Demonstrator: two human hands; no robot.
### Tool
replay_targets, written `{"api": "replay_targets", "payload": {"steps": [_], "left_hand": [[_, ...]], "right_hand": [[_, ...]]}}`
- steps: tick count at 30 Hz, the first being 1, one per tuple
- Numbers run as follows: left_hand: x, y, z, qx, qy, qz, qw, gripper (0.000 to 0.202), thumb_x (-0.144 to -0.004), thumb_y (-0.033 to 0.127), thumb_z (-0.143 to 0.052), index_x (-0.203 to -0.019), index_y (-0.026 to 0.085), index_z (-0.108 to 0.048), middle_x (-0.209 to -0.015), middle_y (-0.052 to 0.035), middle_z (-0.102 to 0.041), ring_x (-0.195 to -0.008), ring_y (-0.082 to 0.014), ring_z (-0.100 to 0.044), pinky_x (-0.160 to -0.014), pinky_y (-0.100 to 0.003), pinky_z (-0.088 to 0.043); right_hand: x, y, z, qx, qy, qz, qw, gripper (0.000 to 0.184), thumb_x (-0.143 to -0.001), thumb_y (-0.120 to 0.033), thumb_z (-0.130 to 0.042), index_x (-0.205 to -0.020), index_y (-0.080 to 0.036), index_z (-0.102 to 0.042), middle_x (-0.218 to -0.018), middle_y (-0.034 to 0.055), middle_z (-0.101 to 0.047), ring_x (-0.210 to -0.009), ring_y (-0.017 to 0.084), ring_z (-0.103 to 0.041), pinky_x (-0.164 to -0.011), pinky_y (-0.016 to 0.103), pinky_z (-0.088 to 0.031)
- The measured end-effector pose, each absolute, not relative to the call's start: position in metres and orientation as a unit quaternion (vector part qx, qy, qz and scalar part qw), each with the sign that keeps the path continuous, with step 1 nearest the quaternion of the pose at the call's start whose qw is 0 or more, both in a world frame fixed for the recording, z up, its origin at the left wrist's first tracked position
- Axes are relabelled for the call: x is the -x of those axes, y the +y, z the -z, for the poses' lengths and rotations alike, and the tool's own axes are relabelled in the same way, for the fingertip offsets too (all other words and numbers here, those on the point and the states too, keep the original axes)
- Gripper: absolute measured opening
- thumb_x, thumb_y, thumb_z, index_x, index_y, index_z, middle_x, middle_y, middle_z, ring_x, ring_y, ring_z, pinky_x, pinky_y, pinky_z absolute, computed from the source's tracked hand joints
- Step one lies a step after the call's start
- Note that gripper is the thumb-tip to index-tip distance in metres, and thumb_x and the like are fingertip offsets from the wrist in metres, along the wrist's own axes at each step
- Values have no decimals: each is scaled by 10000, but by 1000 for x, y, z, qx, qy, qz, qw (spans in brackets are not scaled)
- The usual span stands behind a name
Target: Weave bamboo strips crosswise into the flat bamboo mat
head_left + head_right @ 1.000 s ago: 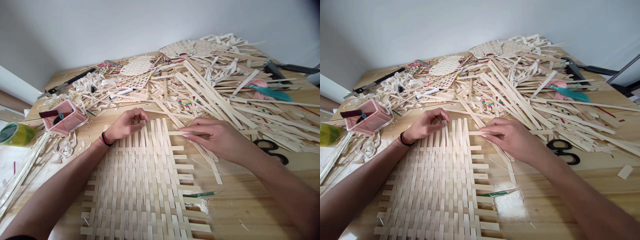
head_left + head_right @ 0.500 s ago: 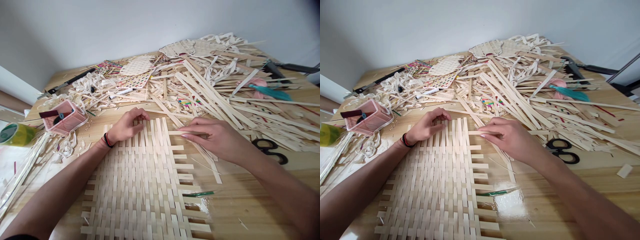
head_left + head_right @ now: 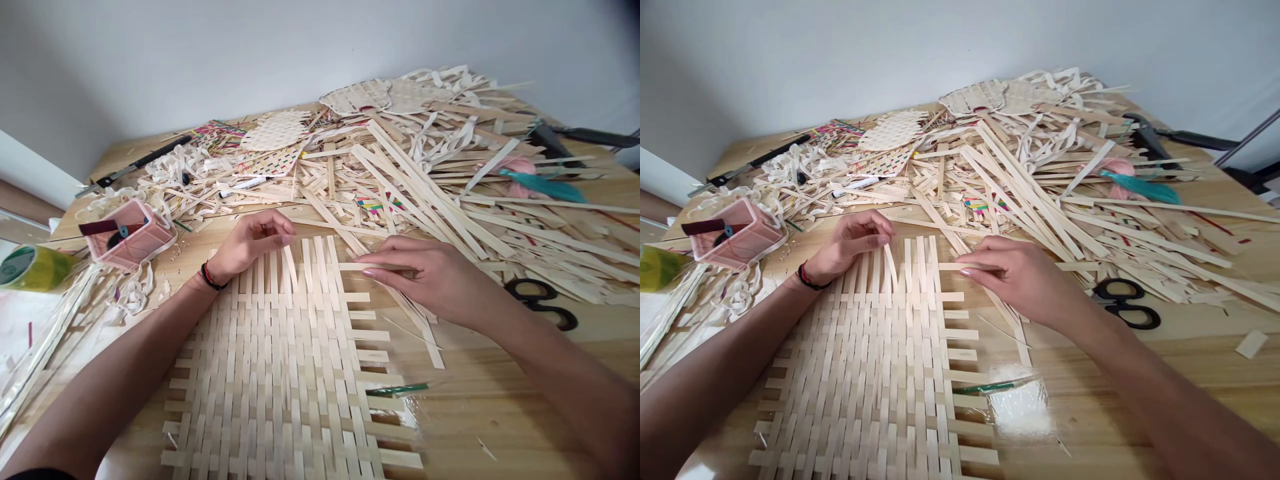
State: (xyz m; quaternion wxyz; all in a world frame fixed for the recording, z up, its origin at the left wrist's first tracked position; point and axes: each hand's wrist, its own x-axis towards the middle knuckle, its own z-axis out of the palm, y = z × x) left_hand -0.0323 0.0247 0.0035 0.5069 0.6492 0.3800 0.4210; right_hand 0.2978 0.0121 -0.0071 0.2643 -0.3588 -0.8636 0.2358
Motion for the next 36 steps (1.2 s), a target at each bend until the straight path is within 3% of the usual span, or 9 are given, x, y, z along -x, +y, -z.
{"api": "replay_targets", "payload": {"steps": [4, 11, 25, 36], "left_hand": [[32, 24, -7, -651, 393, -388, 521, 189, -921, 363, -797, -909, 182, -744, -698, -5, -710, -646, -141, -619, -694, -296, -471], [27, 22, -7, -726, 423, -338, 424, 222, -998, 349, -642, -899, 162, -709, -827, -51, -750, -759, -160, -646, -716, -297, -473], [24, 18, -2, -762, 464, -332, 306, 139, -964, 239, -588, -902, 168, -691, -757, -2, -645, -666, -126, -534, -630, -269, -412], [22, 18, -3, -771, 470, -316, 291, 147, -940, 246, -575, -876, 172, -685, -740, -1, -652, -660, -135, -545, -626, -274, -419]], "right_hand": [[-298, 12, 6, 359, -862, -236, 267, 256, -1065, -407, -650, -1147, -292, -864, -1056, 48, -823, -887, 206, -765, -809, 379, -605], [-298, 13, 7, 358, -861, -238, 270, 256, -1063, -416, -656, -1160, -308, -867, -1069, 51, -832, -896, 216, -773, -823, 388, -619], [-298, 11, 3, 364, -860, -236, 268, 244, -1066, -393, -651, -1145, -300, -862, -1069, 50, -829, -888, 213, -772, -799, 378, -623], [-281, 6, 8, 377, -862, -201, 273, 379, -944, -594, -775, -1225, -353, -853, -1015, 69, -809, -971, 272, -756, -845, 425, -634]]}}
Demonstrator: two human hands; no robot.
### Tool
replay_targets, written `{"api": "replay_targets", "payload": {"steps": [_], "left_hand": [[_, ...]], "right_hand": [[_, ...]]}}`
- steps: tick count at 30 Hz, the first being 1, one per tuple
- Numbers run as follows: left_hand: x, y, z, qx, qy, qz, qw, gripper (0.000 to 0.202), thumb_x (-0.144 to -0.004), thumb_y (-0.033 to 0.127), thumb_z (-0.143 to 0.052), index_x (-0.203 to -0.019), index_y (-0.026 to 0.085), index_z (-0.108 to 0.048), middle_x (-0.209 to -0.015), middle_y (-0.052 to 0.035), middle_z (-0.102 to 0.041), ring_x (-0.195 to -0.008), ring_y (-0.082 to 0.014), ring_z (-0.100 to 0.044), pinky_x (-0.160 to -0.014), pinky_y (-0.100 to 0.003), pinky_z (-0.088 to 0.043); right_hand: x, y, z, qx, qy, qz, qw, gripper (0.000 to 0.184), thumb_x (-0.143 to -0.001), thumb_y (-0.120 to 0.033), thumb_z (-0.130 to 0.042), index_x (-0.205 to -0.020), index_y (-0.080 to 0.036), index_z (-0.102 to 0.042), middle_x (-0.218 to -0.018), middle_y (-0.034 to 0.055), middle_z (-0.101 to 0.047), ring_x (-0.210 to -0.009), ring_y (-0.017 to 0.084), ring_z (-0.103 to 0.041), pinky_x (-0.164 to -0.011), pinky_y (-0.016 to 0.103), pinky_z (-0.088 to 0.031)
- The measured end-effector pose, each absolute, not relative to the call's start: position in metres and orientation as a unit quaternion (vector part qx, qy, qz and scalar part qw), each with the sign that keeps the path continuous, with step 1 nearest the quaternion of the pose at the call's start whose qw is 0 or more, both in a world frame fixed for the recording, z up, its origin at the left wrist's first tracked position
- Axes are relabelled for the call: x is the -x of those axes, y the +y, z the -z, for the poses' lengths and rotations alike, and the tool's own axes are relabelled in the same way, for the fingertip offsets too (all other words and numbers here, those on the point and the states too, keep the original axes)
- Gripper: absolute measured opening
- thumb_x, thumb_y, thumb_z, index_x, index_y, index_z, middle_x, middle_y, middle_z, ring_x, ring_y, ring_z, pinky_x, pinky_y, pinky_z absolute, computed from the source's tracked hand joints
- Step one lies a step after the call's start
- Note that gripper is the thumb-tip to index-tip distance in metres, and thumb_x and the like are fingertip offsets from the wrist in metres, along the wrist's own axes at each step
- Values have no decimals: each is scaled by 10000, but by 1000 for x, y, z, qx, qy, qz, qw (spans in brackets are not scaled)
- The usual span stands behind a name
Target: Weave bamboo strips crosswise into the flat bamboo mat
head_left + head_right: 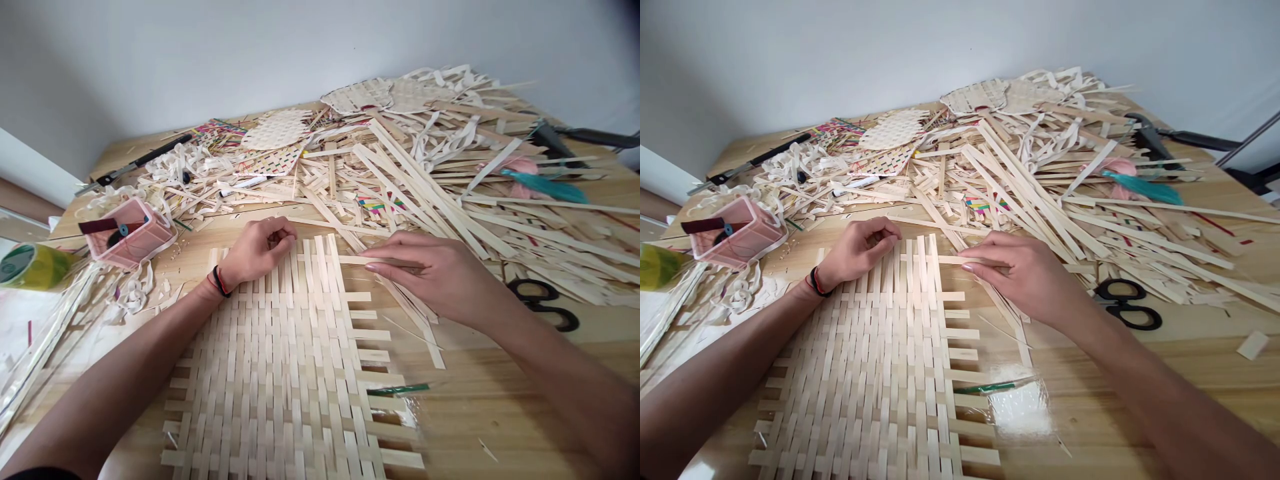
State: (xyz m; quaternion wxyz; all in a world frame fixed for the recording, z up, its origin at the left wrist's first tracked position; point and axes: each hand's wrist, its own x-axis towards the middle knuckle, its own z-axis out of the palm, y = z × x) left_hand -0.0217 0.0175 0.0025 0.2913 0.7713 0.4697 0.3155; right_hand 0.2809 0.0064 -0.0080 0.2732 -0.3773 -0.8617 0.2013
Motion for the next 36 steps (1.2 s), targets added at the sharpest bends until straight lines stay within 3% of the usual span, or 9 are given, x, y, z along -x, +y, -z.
{"api": "replay_targets", "payload": {"steps": [6, 14, 23, 27, 36], "left_hand": [[22, 18, -3, -777, 470, -308, 283, 193, -959, 286, -573, -854, 175, -690, -740, -9, -658, -665, -143, -548, -638, -286, -425], [22, 18, -4, -777, 469, -304, 288, 183, -962, 288, -577, -859, 178, -682, -730, -2, -638, -657, -141, -534, -631, -285, -416], [20, 18, -6, -779, 474, -298, 281, 188, -948, 289, -574, -831, 176, -670, -707, 11, -608, -641, -135, -506, -645, -291, -401], [20, 18, -5, -782, 474, -299, 275, 191, -947, 296, -575, -828, 180, -669, -720, 3, -623, -658, -143, -522, -650, -294, -404], [20, 18, -5, -780, 474, -298, 279, 188, -951, 294, -574, -830, 184, -666, -731, -5, -644, -661, -149, -544, -647, -296, -421]], "right_hand": [[-282, 7, 8, 378, -858, -217, 271, 367, -980, -580, -735, -1243, -351, -848, -993, 66, -795, -943, 258, -749, -831, 421, -628], [-289, 5, 11, 363, -852, -248, 284, 274, -1071, -407, -647, -1210, -302, -860, -963, 50, -770, -833, 195, -723, -763, 369, -586], [-298, 11, 2, 348, -864, -274, 240, 330, -1090, -462, -607, -1227, -293, -855, -992, 65, -787, -873, 201, -734, -786, 360, -576], [-301, 14, 1, 329, -872, -273, 240, 306, -1085, -450, -615, -1172, -308, -872, -992, 62, -800, -862, 204, -741, -796, 365, -587], [-290, 8, 9, 330, -867, -270, 257, 302, -1091, -427, -617, -1239, -309, -852, -950, 53, -779, -810, 183, -717, -742, 345, -583]]}}
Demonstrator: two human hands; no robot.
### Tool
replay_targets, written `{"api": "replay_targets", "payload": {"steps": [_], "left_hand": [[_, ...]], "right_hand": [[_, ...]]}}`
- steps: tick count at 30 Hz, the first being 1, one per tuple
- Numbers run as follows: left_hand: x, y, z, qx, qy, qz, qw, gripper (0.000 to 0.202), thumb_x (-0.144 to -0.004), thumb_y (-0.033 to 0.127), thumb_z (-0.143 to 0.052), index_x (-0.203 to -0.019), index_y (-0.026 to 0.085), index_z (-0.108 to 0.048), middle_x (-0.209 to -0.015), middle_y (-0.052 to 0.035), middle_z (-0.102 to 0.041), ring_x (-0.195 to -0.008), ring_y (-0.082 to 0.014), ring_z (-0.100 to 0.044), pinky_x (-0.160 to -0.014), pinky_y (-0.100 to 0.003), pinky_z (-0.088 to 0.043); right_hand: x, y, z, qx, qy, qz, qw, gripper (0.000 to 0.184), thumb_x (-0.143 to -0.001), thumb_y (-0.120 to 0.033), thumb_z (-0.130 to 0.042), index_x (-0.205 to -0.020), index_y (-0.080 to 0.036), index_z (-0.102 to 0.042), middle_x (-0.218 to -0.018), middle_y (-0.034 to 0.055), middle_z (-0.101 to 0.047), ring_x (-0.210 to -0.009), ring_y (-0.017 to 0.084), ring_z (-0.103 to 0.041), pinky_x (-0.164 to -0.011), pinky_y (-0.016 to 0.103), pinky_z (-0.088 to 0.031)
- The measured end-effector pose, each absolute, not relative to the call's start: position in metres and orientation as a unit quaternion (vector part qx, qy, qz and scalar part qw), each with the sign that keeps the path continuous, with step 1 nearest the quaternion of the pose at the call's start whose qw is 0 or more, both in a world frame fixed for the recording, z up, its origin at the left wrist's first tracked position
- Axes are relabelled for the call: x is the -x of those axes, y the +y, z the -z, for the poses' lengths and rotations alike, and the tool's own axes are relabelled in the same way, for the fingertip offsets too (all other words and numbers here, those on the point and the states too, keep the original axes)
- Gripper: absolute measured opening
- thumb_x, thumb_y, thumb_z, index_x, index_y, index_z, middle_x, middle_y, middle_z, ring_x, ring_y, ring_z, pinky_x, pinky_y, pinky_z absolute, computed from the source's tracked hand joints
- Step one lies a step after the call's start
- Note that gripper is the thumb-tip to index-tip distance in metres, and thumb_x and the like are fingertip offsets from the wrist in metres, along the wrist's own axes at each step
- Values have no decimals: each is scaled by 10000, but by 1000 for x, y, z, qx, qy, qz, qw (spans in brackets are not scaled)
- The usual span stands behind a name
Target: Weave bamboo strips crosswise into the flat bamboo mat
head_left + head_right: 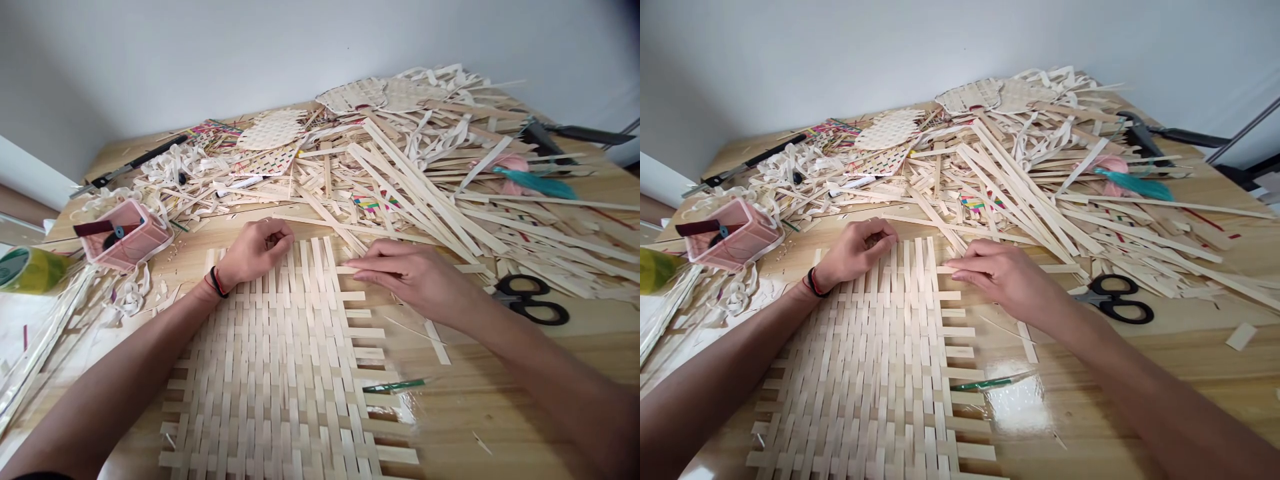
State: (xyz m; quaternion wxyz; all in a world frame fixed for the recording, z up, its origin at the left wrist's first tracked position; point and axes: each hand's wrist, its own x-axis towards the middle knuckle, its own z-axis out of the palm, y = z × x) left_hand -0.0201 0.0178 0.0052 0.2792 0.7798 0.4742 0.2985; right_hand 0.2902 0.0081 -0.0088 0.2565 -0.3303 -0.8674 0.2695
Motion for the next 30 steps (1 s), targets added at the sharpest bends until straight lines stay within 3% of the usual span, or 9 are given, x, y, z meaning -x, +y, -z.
{"api": "replay_targets", "payload": {"steps": [12, 19, 25, 30], "left_hand": [[19, 18, -1, -775, 493, -328, 220, 154, -930, 237, -553, -841, 192, -670, -779, -19, -663, -714, -159, -563, -683, -311, -433], [19, 18, -3, -768, 503, -320, 233, 172, -908, 241, -538, -810, 187, -669, -767, -17, -691, -679, -151, -570, -642, -302, -420], [19, 18, -4, -753, 512, -326, 254, 165, -903, 268, -553, -817, 182, -665, -693, 8, -634, -627, -139, -532, -620, -290, -413], [20, 18, -2, -746, 523, -331, 245, 219, -950, 325, -565, -923, 170, -717, -824, -33, -727, -721, -167, -610, -679, -305, -449]], "right_hand": [[-293, 7, 3, 343, -869, -255, 251, 283, -1088, -409, -624, -1216, -310, -855, -1014, 56, -802, -874, 196, -741, -785, 362, -591], [-290, 7, 7, 344, -862, -268, 258, 292, -1088, -427, -618, -1217, -313, -855, -939, 47, -769, -826, 191, -711, -763, 362, -582], [-290, 7, 8, 337, -861, -262, 278, 262, -1076, -371, -654, -1222, -284, -853, -947, 48, -765, -829, 183, -712, -773, 349, -582], [-289, 6, 3, 323, -859, -248, 309, 234, -1054, -297, -685, -1216, -294, -853, -937, 39, -765, -824, 182, -717, -755, 332, -584]]}}
